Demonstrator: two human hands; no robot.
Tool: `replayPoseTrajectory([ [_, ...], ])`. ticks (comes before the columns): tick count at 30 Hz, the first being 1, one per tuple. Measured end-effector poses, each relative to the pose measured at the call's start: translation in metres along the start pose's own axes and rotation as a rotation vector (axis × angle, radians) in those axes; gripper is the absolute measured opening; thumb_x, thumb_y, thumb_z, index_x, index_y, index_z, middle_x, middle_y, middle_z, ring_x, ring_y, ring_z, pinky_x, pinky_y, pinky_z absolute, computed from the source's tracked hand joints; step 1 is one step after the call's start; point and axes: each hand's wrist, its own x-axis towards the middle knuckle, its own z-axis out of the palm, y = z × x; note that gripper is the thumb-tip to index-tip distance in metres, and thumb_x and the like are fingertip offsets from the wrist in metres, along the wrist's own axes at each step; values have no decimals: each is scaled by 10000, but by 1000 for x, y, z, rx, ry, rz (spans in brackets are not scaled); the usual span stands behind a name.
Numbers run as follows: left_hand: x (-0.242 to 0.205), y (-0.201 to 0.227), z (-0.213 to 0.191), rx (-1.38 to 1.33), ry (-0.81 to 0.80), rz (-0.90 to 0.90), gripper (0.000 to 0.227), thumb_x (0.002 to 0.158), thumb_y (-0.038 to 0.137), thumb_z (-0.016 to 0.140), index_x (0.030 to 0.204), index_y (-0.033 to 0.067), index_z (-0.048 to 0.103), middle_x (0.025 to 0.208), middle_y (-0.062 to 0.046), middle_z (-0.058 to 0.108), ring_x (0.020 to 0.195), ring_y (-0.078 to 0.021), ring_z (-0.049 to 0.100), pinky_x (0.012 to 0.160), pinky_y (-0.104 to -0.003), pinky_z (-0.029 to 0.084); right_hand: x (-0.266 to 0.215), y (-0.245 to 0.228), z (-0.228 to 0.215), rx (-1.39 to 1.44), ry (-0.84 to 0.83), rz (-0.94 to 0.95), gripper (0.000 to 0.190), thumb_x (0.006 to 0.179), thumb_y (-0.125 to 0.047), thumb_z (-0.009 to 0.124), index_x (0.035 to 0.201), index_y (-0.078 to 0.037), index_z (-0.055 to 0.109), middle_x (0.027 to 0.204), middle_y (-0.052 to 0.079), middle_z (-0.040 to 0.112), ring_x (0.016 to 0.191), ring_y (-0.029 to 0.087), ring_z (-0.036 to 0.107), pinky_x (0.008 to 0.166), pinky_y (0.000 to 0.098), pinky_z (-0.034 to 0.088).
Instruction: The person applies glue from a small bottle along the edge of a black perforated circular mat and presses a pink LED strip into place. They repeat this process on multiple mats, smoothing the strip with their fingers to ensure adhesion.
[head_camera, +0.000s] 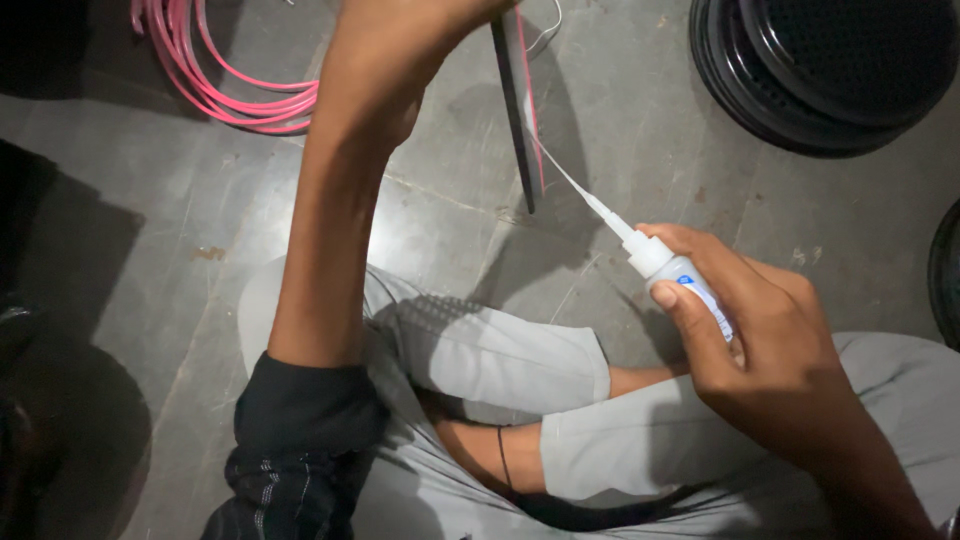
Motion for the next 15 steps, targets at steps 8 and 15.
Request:
replayPoseTrajectory([
  [8, 2, 7, 6, 13, -102, -14, 155, 977, 101, 801, 1054, -13, 730, 989, -25, 732, 954, -143, 713, 930, -332, 589, 5, 7, 5, -33, -17, 58, 385, 928, -126, 579, 1287, -34, 683, 708, 130, 692, 539, 202, 625, 497, 344, 479],
  [15, -1, 7, 2, 77, -72, -24, 136, 966, 91, 793, 1038, -12, 742, 972, -29, 742, 930, -142, 726, 911, -318, 588, 7, 13, 7, 3, 11, -8, 372, 911, -135, 569, 1248, -17, 670, 708, 139, 722, 549, 183, 695, 515, 323, 508],
])
